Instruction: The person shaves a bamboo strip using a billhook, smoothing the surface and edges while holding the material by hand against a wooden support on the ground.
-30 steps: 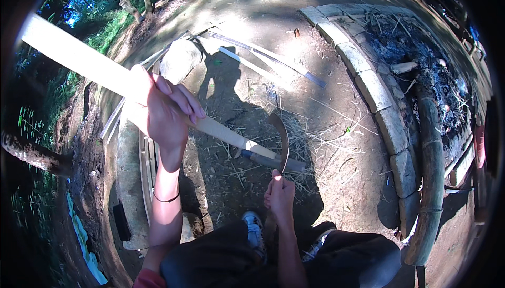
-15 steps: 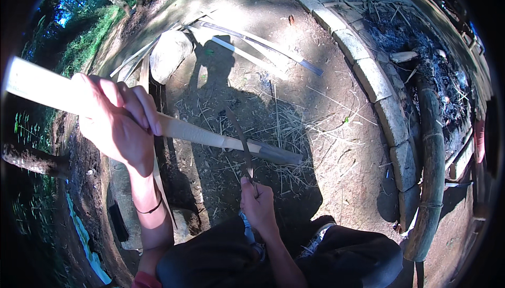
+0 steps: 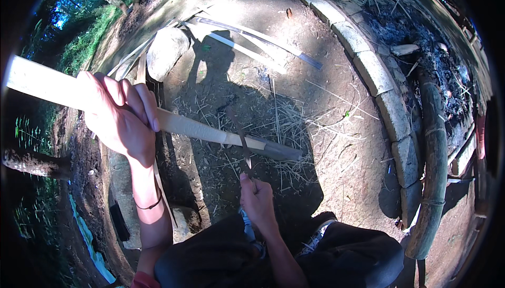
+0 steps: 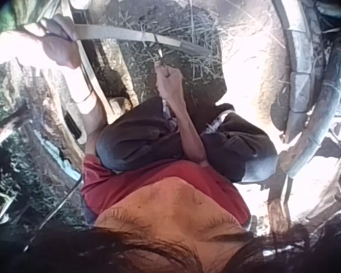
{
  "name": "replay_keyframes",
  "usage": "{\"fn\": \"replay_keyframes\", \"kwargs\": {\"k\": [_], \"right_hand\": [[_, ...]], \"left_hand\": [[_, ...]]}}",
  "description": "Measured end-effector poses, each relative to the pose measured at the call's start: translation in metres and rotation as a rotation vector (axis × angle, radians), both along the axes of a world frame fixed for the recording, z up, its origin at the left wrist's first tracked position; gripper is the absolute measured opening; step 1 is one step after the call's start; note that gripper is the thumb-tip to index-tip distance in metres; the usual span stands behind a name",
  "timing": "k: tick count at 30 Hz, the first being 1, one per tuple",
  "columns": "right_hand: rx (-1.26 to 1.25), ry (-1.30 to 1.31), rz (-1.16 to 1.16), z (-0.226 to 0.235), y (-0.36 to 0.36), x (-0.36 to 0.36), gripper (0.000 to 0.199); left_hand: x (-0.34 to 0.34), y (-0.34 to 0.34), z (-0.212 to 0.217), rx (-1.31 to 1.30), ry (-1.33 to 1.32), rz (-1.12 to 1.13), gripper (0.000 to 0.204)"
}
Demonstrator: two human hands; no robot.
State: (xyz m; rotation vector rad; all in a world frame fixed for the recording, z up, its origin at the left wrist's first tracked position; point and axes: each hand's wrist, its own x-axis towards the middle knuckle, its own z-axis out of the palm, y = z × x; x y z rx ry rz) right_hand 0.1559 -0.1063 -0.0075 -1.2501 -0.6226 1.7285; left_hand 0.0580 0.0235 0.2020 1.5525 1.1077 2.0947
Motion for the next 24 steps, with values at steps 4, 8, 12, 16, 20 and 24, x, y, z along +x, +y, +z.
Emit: {"fn": "replay_keyframes", "kwargs": {"k": [4, 8, 12, 16, 20, 24], "right_hand": [[0.129, -0.107, 0.023, 0.011, -0.003, -0.006, 0.052], [0.195, -0.259, 0.000, -0.016, -0.003, -0.017, 0.051], [0.002, -0.361, 0.015, -0.053, 0.003, -0.009, 0.051], [0.066, -0.239, 0.034, -0.022, 0.000, -0.017, 0.051], [0.034, -0.176, 0.037, -0.033, 0.003, -0.026, 0.051], [-0.157, -0.206, 0.007, -0.067, 0.008, -0.019, 0.050]], "left_hand": [[-0.002, -0.003, -0.002, -0.075, -0.004, -0.049, 0.045], [-0.005, -0.004, -0.001, -0.083, -0.007, -0.062, 0.047], [-0.007, -0.008, -0.004, -0.081, 0.054, -0.105, 0.048], [-0.010, -0.007, -0.003, -0.061, -0.002, -0.277, 0.046], [-0.006, -0.012, -0.006, -0.079, -0.001, -0.232, 0.045], [-0.006, -0.013, -0.010, -0.098, -0.038, -0.254, 0.045]]}}
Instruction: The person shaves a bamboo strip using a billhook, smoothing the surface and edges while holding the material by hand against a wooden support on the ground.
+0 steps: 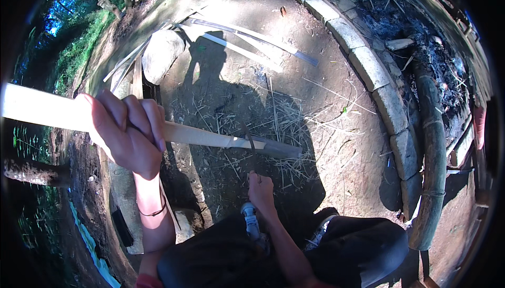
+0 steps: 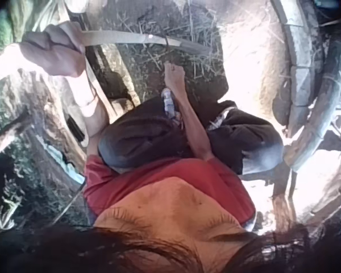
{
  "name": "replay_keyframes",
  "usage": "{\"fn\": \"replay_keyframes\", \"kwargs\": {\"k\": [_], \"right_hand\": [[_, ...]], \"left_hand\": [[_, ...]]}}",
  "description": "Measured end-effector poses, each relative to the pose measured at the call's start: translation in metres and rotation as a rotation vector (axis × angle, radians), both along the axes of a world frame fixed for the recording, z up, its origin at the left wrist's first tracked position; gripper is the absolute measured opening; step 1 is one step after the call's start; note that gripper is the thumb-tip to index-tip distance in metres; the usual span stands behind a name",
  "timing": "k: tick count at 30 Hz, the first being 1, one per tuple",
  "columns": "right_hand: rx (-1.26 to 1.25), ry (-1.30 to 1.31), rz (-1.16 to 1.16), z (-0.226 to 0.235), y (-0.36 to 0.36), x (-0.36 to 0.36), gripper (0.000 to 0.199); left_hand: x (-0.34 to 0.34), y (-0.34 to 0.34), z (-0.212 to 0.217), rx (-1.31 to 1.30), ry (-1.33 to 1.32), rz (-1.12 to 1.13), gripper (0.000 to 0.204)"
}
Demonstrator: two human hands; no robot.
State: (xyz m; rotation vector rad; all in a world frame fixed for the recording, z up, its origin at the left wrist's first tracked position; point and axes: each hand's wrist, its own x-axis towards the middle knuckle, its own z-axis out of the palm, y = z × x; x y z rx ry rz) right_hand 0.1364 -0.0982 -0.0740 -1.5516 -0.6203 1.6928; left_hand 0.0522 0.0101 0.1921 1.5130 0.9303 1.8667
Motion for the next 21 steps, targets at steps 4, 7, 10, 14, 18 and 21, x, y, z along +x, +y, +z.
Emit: {"fn": "replay_keyframes", "kwargs": {"k": [4, 7, 10, 14, 18, 21], "right_hand": [[0.127, 0.087, 0.032, 0.017, -0.008, -0.012, 0.048], [0.250, -0.035, 0.055, 0.014, -0.005, -0.014, 0.047], [0.044, -0.057, 0.016, -0.019, 0.003, -0.008, 0.046], [0.053, -0.114, 0.016, -0.023, 0.000, -0.002, 0.047], [0.116, -0.007, 0.055, 0.007, -0.004, -0.006, 0.046], [0.144, -0.131, 0.037, -0.010, 0.003, 0.000, 0.044]], "left_hand": [[-0.002, 0.003, 0.003, -0.009, 0.048, 0.031, 0.045], [0.000, 0.001, 0.004, 0.011, 0.031, -0.015, 0.045], [-0.002, -0.001, 0.003, -0.002, 0.035, 0.034, 0.045], [0.006, 0.002, 0.001, -0.006, 0.046, 0.026, 0.045], [0.010, 0.000, 0.006, -0.005, 0.030, 0.050, 0.045], [0.009, -0.003, 0.006, -0.019, 0.042, 0.024, 0.045]]}}
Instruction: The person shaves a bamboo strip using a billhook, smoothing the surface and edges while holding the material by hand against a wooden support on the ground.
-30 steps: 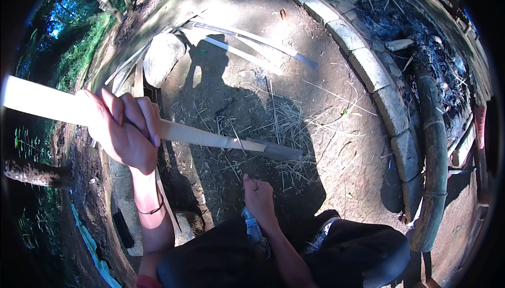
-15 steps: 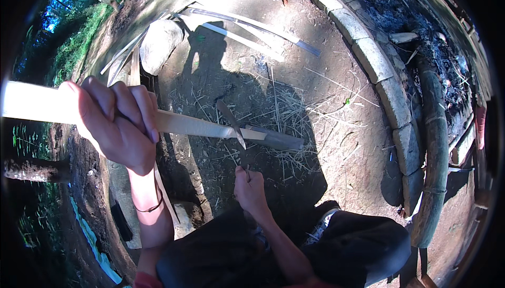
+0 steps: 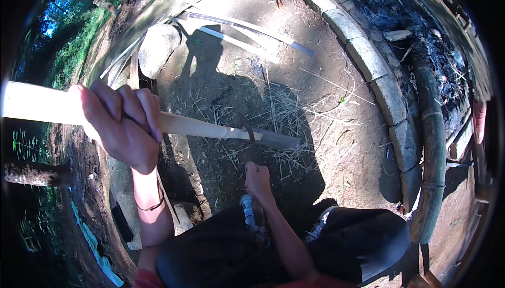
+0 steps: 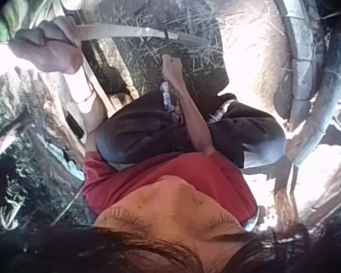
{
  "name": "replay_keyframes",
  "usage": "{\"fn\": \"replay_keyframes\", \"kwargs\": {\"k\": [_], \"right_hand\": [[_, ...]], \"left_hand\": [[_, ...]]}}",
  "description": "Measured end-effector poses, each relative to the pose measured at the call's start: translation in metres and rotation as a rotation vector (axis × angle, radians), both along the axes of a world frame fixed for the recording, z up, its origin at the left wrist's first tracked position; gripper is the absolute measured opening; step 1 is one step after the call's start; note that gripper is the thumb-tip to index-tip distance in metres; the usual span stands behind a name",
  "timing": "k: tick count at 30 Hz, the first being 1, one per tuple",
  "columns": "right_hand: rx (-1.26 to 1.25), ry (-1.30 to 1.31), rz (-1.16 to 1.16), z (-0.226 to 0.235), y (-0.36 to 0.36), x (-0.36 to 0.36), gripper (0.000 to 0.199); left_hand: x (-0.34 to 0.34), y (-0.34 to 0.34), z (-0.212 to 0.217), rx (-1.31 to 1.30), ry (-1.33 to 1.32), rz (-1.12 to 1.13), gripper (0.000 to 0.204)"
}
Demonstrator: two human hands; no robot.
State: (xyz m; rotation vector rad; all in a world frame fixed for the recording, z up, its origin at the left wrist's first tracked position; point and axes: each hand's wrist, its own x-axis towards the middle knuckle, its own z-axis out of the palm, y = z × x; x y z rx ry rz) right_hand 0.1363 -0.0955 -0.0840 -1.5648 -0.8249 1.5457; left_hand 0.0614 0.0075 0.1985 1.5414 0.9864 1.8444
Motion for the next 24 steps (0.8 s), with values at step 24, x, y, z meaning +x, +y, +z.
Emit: {"fn": "replay_keyframes", "kwargs": {"k": [24], "right_hand": [[-0.154, 0.024, -0.038, -0.009, 0.001, 0.006, 0.044]], "left_hand": [[0.003, 0.008, -0.004, 0.101, 0.043, -0.106, 0.042]]}}
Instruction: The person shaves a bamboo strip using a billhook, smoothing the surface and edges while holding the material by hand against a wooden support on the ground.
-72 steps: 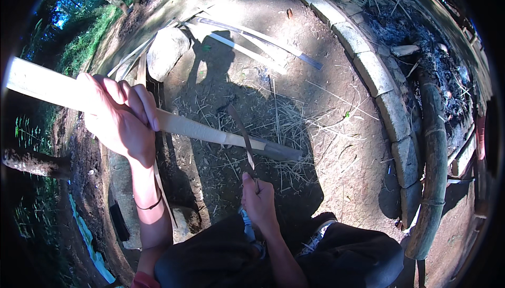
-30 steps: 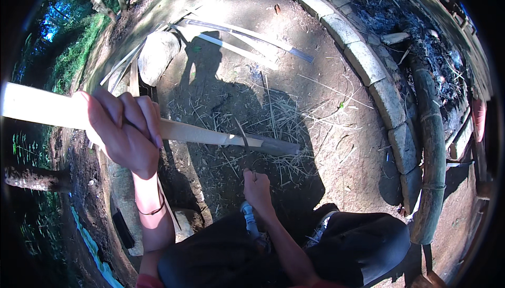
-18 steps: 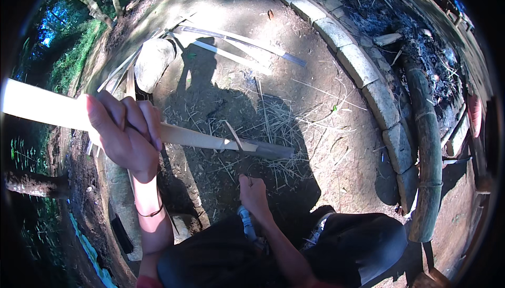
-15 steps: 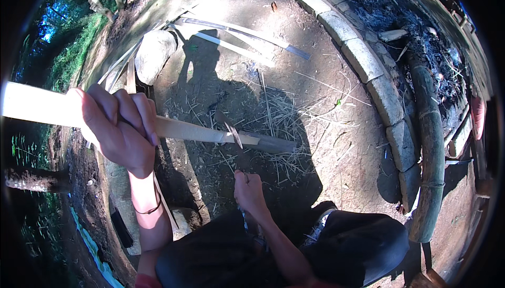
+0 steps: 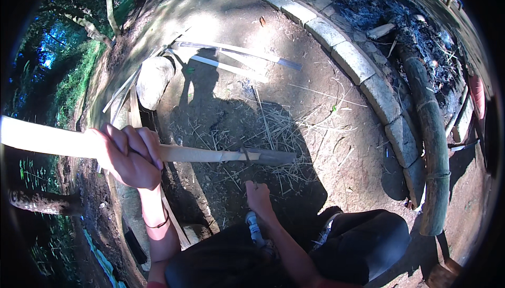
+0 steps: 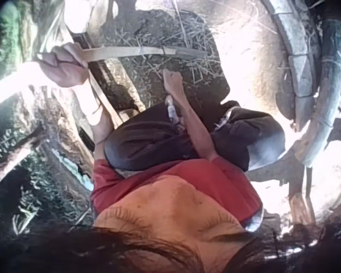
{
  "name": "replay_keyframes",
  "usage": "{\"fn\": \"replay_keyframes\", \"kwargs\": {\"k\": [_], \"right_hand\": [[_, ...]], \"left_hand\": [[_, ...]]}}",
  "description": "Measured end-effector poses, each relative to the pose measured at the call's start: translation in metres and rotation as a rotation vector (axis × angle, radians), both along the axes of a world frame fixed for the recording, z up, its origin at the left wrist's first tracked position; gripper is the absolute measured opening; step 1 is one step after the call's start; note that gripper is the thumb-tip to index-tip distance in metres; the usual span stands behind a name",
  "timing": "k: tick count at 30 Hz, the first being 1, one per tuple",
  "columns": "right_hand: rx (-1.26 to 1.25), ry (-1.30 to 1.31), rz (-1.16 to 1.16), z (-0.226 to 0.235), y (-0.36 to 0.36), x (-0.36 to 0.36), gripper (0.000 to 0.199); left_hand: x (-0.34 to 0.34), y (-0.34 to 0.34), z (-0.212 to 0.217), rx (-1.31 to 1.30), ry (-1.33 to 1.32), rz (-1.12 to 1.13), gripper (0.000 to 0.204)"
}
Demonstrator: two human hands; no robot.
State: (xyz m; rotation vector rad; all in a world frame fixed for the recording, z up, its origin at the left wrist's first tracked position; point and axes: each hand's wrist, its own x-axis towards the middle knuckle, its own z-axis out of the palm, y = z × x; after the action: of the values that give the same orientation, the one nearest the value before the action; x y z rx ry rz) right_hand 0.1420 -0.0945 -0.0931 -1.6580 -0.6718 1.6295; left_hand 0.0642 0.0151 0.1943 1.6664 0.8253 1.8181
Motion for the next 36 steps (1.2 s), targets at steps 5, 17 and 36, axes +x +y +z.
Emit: {"fn": "replay_keyframes", "kwargs": {"k": [5, 17, 36], "right_hand": [[0.077, -0.086, 0.042, 0.000, 0.001, 0.005, 0.045], [0.068, -0.279, 0.025, -0.017, -0.008, 0.012, 0.042], [0.100, -0.205, 0.011, -0.018, -0.028, 0.011, 0.040]], "left_hand": [[-0.016, 0.010, -0.007, 0.047, 0.042, 0.140, 0.040], [0.003, 0.008, 0.000, -0.036, -0.061, 0.169, 0.044], [0.005, 0.007, 0.007, -0.029, -0.056, 0.446, 0.048]]}}
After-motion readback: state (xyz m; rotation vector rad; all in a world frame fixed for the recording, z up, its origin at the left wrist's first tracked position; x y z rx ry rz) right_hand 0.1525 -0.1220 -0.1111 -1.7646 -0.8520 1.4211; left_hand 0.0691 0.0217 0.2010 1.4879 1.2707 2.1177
